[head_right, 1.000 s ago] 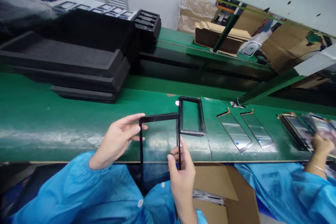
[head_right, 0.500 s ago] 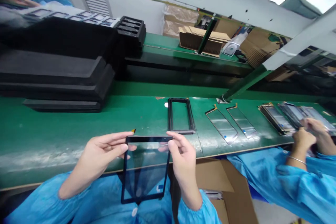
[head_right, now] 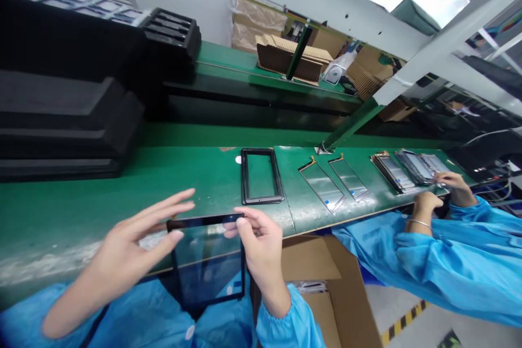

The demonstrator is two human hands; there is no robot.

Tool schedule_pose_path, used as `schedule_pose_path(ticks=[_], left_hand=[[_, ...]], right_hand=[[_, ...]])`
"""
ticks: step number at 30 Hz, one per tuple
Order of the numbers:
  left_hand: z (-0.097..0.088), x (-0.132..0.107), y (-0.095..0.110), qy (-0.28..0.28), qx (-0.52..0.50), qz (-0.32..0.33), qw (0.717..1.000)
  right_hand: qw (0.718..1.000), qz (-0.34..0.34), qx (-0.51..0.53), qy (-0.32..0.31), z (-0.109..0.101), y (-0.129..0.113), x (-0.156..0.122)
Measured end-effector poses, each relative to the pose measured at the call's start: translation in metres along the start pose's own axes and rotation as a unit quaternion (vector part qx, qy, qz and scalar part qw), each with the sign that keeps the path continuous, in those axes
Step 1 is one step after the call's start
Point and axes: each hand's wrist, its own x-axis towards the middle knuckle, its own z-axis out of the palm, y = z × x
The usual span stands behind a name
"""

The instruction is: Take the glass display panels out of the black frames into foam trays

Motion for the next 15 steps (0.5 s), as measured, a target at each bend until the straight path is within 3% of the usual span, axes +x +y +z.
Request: schedule_pose_path(ticks=[3, 6, 8, 11, 13, 15], left_hand=[[0.001, 0.006, 0.012, -0.108, 0.116, 0.091, 0.983], [-0.002, 0.010, 0.018, -0.188, 0.032, 0.041, 0.981], [-0.005, 0.008, 0.015, -0.156, -0.060, -0.044, 0.985], [-0.006, 0.002, 0.004, -0.041, -0.185, -0.156, 0.969], [-0.003, -0.004, -0.004, 0.019, -0.233, -0.184, 0.955], [0.001, -0.007, -0.011, 0.041, -0.250, -0.185, 0.949]], right_hand=[[0.999, 0.020, 0.024, -0.036, 0.006, 0.003, 0.000], [0.997, 0.044, 0.025, -0.064, -0.005, 0.004, 0.004], [0.995, 0.065, -0.020, -0.078, -0.023, 0.006, 0.009], [0.991, 0.109, -0.040, -0.070, -0.049, 0.016, 0.012], [0.991, 0.130, 0.003, -0.037, -0.056, 0.024, 0.012], [0.991, 0.131, 0.041, 0.001, -0.055, 0.028, 0.011]])
